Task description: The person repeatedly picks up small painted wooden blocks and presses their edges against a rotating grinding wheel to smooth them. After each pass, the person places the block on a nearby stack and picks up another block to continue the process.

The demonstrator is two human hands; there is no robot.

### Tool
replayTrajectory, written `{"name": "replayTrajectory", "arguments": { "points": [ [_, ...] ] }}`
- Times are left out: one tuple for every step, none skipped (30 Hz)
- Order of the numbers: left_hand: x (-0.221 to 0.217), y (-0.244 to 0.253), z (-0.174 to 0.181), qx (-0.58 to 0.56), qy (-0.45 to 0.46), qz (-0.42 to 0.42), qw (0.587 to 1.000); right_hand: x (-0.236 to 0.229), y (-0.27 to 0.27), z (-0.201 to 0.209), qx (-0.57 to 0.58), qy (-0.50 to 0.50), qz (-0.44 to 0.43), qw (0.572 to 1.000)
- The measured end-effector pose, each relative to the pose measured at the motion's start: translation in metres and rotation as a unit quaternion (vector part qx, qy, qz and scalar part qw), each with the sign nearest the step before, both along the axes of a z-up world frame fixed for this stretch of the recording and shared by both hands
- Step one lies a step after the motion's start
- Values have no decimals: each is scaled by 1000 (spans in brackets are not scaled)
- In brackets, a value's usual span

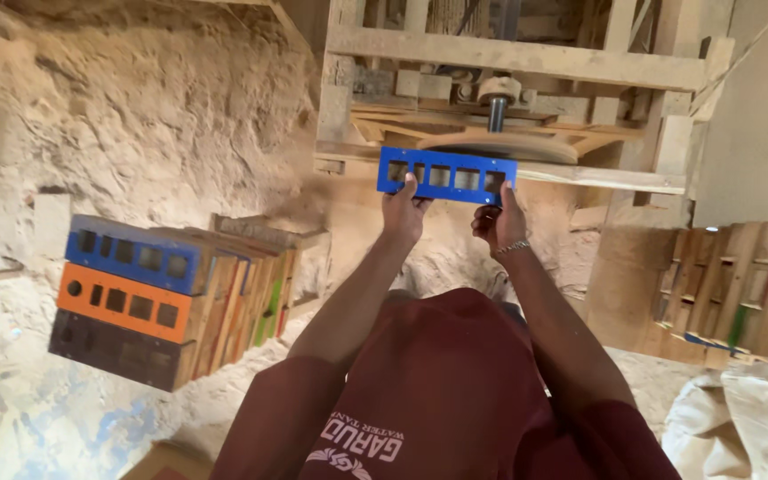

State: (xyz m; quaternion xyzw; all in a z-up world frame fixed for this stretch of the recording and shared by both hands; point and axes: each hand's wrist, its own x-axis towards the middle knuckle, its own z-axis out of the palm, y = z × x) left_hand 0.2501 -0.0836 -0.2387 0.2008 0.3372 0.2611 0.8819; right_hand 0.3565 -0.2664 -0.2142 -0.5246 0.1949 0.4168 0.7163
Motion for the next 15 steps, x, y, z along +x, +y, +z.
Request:
{"name": "replayTrajectory", "arguments": {
  "points": [
    [-2, 10, -4, -5, 11, -2, 1000, -6, 15, -2, -4, 7, -26, 1000],
    [-3, 18, -9, -11, 23, -4, 1000, -7, 26, 0, -33, -19, -19, 999],
    [-3, 24, -13, -13, 41, -15, 999, -8, 35, 3, -62, -45, -13, 997],
    [-5, 30, -17, -16, 59, -27, 998, -9, 43, 7, -91, -72, -7, 993],
    [-3, 38, -20, -15, 76, -41, 996, -8, 51, 12, -105, -70, -17, 992],
    [-2, 45, -21, -23, 77, -43, 996, -8, 57, 16, -119, -68, -27, 990],
    [-4, 51, -22, -28, 82, -48, 995, -11, 62, 19, -132, -62, -38, 989],
    [-6, 53, -23, -34, 86, -52, 994, -11, 65, 22, -127, -79, -42, 988],
    [-10, 49, -23, -31, 82, -52, 995, -14, 60, 23, -126, -91, -52, 987],
    [-11, 40, -22, -27, 77, -52, 995, -15, 54, 24, -126, -103, -62, 985],
    [-2, 31, -21, -23, 66, -52, 996, -9, 47, 26, -144, -104, -64, 982],
    [8, 19, -19, -30, 79, -57, 995, -2, 36, 28, -163, -104, -65, 979],
    [19, 3, -16, -37, 92, -60, 993, 8, 26, 30, -182, -106, -65, 975],
    [31, -11, -13, -44, 105, -63, 992, 20, 17, 32, -189, -107, -79, 973],
    [39, -25, -10, -40, 109, -62, 991, 26, 4, 34, -198, -103, -89, 971]
  ]
}}
